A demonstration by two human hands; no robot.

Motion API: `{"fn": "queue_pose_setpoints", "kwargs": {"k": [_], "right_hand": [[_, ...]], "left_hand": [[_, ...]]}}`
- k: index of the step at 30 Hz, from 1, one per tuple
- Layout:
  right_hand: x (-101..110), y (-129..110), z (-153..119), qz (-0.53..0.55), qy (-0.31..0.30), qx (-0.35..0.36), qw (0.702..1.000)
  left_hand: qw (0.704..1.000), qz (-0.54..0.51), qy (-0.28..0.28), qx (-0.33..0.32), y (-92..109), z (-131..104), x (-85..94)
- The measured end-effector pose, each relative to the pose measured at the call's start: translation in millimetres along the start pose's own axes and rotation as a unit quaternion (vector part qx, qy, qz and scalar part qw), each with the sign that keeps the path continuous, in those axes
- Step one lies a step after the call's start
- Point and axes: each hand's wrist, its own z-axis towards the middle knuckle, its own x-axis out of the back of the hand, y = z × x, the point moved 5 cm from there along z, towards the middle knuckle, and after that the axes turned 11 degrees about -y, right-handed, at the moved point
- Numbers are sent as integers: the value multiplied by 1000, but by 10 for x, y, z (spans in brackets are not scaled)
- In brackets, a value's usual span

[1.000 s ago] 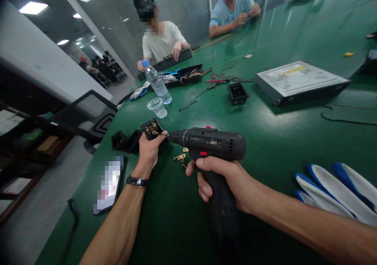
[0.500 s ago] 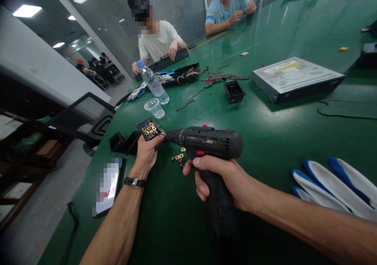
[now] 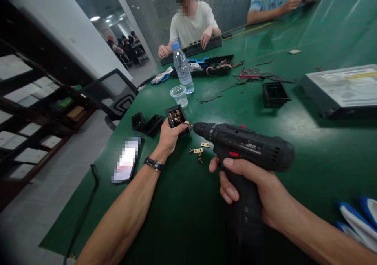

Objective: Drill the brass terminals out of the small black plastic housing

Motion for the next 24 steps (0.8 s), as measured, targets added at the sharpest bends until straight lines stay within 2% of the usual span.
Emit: {"fn": "queue_pose_setpoints", "kwargs": {"k": [24], "right_hand": [[5,-24,-4,-25,16,0,1000]], "left_hand": [[1000,11,-6,-10,-17,19,8]]}}
